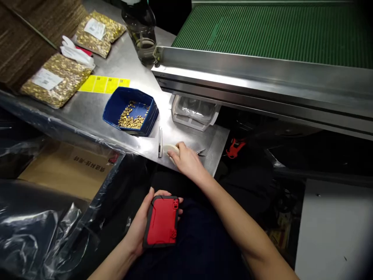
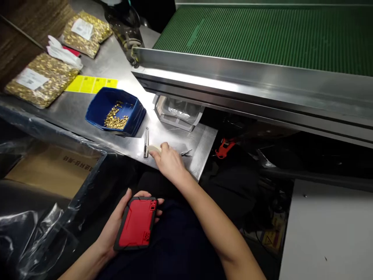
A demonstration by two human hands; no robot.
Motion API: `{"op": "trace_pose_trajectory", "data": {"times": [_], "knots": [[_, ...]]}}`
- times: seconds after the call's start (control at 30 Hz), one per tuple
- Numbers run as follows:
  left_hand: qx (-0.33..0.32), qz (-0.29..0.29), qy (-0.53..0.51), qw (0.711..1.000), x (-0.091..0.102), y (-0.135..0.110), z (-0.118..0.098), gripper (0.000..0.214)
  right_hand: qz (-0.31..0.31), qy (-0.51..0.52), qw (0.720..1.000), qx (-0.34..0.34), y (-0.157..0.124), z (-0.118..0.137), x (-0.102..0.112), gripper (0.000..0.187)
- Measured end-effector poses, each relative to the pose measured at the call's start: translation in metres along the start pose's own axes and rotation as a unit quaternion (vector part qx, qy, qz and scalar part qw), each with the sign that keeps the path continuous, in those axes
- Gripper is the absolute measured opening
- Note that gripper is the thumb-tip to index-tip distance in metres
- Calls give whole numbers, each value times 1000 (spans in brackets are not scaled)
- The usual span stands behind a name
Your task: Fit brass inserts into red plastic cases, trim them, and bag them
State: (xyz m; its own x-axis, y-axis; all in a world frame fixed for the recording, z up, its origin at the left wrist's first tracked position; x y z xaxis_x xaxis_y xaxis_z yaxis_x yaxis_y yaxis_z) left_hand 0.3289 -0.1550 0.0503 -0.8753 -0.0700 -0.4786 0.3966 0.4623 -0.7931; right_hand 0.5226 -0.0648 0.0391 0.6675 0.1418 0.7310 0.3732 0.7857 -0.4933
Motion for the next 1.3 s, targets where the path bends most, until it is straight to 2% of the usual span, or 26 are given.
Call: {"op": "trace_pose_trajectory", "data": {"times": [0.07, 0.13, 0.17, 0.23, 0.3, 0.4, 0.5, 0.6, 0.7, 0.8, 0.9, 0.97, 1.03, 1.17, 1.3], "knots": [[-6, 15, -9, 1000, 6, 5, -3, 42, -80, -19, 997, 7, 10, -13, 16, 53], [-5, 28, -18, 999, 12, 12, -3, 43, -133, -63, 989, 6, 9, -47, 41, 47], [-7, 33, -23, 999, 15, 15, -3, 43, -137, -98, 986, -5, 6, -72, 54, 44], [-20, 40, -28, 999, 19, 22, -1, 46, -116, -257, 955, -94, 2, -133, 77, 43], [-35, 45, -25, 998, 22, 30, 1, 50, -97, -304, 938, -133, 2, -189, 93, 40], [-54, 46, -11, 997, 23, 39, 2, 52, -59, -341, 934, -92, 17, -241, 89, 52], [-66, 38, 8, 997, 22, 44, 3, 49, -31, -365, 930, -30, 39, -257, 73, 52], [-83, 23, 32, 996, 24, 45, 7, 49, -25, -383, 924, 14, 54, -258, 70, 48], [-130, 20, 82, 988, 28, 46, 13, 51, 4, -394, 917, 64, 47, -254, 75, 45], [-181, 26, 125, 975, 32, 46, 20, 55, 74, -395, 906, 129, 7, -236, 74, 30], [-210, 53, 163, 963, 34, 45, 25, 61, 166, -353, 901, 190, -52, -191, 60, 12], [-225, 81, 202, 950, 36, 44, 28, 66, 253, -320, 896, 177, -86, -153, 42, 15], [-227, 95, 228, 942, 40, 44, 30, 68, 297, -341, 882, 134, -106, -120, 24, 16], [-204, 102, 229, 946, 48, 43, 34, 68, 287, -359, 882, 101, -119, -78, 4, 21], [-181, 121, 205, 954, 48, 38, 34, 57, 297, -342, 887, 91, -124, -63, 9, 22]]}}
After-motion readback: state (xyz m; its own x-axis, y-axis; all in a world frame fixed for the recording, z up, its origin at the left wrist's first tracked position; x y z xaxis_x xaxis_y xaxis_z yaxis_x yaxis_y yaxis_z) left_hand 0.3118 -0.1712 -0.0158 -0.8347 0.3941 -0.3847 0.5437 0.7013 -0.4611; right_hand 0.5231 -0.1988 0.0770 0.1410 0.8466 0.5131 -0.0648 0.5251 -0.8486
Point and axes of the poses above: each hand's wrist, its own y-axis towards the middle knuckle, its own x-axis out of the back of the hand, z = x × y, the point moved 4 cm from there along y, towards the middle knuckle, and after that the axes turned 15 degrees about -x, right-handed, at the moved point
